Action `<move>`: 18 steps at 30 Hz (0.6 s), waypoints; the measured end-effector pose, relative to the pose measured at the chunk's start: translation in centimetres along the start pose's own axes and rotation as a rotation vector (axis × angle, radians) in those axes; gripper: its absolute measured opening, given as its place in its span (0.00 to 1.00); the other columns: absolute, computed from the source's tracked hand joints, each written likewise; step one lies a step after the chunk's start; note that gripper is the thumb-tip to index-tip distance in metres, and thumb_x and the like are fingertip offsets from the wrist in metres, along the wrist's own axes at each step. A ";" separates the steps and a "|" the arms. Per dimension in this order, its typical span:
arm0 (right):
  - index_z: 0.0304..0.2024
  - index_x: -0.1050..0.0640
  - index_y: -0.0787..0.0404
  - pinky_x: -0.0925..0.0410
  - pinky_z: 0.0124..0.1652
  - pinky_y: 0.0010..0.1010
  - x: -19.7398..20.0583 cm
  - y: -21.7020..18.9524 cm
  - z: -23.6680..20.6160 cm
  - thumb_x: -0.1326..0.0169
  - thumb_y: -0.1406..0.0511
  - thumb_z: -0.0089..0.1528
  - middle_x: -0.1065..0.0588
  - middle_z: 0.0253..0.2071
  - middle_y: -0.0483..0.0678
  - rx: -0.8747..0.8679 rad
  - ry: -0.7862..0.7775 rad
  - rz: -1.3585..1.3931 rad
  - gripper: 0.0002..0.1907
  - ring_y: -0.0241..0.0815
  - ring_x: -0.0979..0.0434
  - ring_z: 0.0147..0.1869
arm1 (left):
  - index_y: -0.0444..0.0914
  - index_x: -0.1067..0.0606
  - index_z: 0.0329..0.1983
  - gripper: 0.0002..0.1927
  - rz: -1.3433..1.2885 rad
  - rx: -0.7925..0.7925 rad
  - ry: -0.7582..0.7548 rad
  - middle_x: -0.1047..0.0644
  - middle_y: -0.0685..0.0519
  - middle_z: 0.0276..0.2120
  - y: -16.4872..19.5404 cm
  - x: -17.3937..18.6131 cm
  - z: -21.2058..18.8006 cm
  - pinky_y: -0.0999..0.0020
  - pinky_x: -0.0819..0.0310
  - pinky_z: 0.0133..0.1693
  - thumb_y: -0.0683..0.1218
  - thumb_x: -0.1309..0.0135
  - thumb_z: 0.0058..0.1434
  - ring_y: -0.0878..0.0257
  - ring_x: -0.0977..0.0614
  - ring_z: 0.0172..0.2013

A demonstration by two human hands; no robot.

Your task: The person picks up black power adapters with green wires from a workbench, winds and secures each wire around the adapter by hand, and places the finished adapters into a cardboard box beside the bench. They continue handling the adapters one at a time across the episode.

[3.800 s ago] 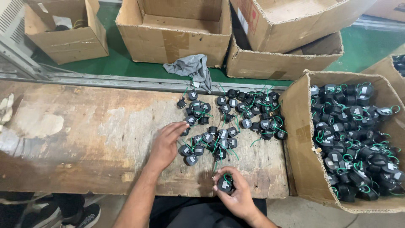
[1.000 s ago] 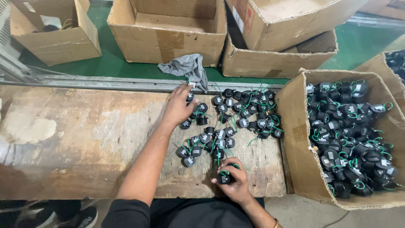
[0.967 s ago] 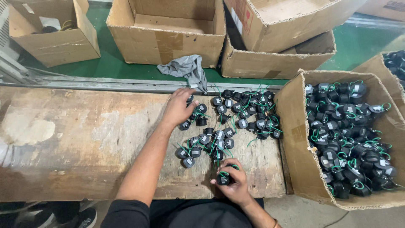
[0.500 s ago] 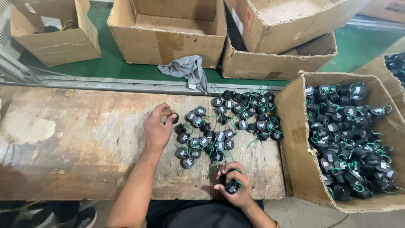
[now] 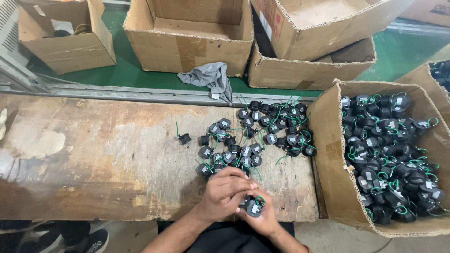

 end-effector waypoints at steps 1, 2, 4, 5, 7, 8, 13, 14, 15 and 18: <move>0.47 0.23 0.63 0.35 0.63 0.44 0.2 0.1 -0.4 0.28 0.64 0.50 0.24 0.55 0.57 -0.031 -0.022 0.022 0.26 0.55 0.26 0.64 | 0.38 0.20 0.45 0.10 0.004 -0.017 -0.023 0.16 0.53 0.42 0.1 0.2 -0.1 0.62 0.19 0.51 0.36 0.37 0.61 0.54 0.15 0.47; 0.47 0.21 0.64 0.34 0.61 0.43 0.2 0.1 -0.7 0.27 0.64 0.50 0.23 0.54 0.56 -0.064 -0.044 0.044 0.25 0.54 0.25 0.62 | 0.37 0.20 0.45 0.09 0.008 -0.033 -0.046 0.16 0.53 0.43 0.2 0.5 -0.3 0.61 0.19 0.52 0.36 0.38 0.62 0.55 0.15 0.47; 0.43 0.20 0.62 0.31 0.60 0.41 0.6 -0.1 -0.7 0.27 0.64 0.49 0.22 0.52 0.55 -0.071 -0.037 -0.026 0.22 0.53 0.23 0.61 | 0.36 0.21 0.44 0.09 -0.023 -0.049 -0.093 0.16 0.50 0.45 0.2 1.1 -0.6 0.59 0.20 0.53 0.38 0.38 0.60 0.52 0.16 0.49; 0.41 0.20 0.61 0.30 0.59 0.40 0.7 -0.4 -0.5 0.27 0.64 0.49 0.22 0.51 0.54 -0.074 -0.031 -0.060 0.20 0.52 0.21 0.60 | 0.35 0.21 0.44 0.10 -0.038 -0.057 -0.118 0.17 0.49 0.46 0.1 1.2 -0.7 0.58 0.21 0.53 0.39 0.38 0.59 0.51 0.16 0.50; 0.43 0.20 0.63 0.31 0.58 0.39 0.6 -1.1 0.0 0.29 0.65 0.50 0.23 0.52 0.55 -0.119 0.002 -0.016 0.21 0.52 0.22 0.58 | 0.37 0.22 0.39 0.09 -0.054 -0.004 -0.102 0.17 0.49 0.44 -0.2 1.2 -0.8 0.58 0.22 0.53 0.41 0.35 0.57 0.50 0.17 0.50; 0.45 0.20 0.64 0.31 0.57 0.39 0.6 -1.5 0.3 0.30 0.66 0.51 0.23 0.52 0.56 -0.141 0.017 0.005 0.21 0.53 0.22 0.57 | 0.38 0.22 0.37 0.09 -0.062 0.021 -0.092 0.17 0.49 0.43 -0.4 1.1 -0.8 0.58 0.23 0.52 0.42 0.34 0.56 0.50 0.17 0.50; 0.44 0.20 0.64 0.29 0.52 0.38 0.1 -3.8 1.3 0.31 0.68 0.48 0.24 0.50 0.54 -0.037 -0.059 -0.045 0.22 0.51 0.21 0.54 | 0.37 0.28 0.27 0.15 -0.157 0.320 0.012 0.17 0.51 0.32 -0.6 0.0 -1.9 0.64 0.22 0.43 0.43 0.29 0.53 0.57 0.16 0.38; 0.45 0.20 0.64 0.29 0.52 0.38 0.1 -4.1 1.4 0.31 0.68 0.49 0.25 0.50 0.54 -0.012 -0.069 -0.055 0.21 0.51 0.21 0.54 | 0.36 0.27 0.27 0.16 -0.165 0.310 0.017 0.17 0.50 0.32 -0.7 0.1 -2.2 0.64 0.22 0.42 0.43 0.29 0.53 0.57 0.16 0.37; 0.45 0.20 0.63 0.28 0.52 0.38 0.2 -4.3 1.4 0.31 0.68 0.49 0.24 0.49 0.54 0.002 -0.083 -0.062 0.21 0.50 0.21 0.53 | 0.36 0.27 0.28 0.15 -0.150 0.282 0.043 0.18 0.50 0.33 -0.9 0.6 -2.5 0.64 0.22 0.43 0.43 0.29 0.53 0.58 0.16 0.39; 0.45 0.19 0.62 0.28 0.51 0.37 0.6 -4.7 1.1 0.29 0.68 0.51 0.24 0.47 0.52 0.025 -0.114 -0.033 0.20 0.48 0.21 0.53 | 0.35 0.25 0.34 0.11 -0.129 0.306 0.260 0.19 0.49 0.39 -2.3 3.8 -3.2 0.64 0.23 0.47 0.44 0.33 0.56 0.59 0.18 0.43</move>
Point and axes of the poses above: each hand's wrist, its own z-axis towards the middle knuckle, its own x-axis out of the back of the hand, y = z × x, the point moved 1 cm from there along z, towards the middle knuckle
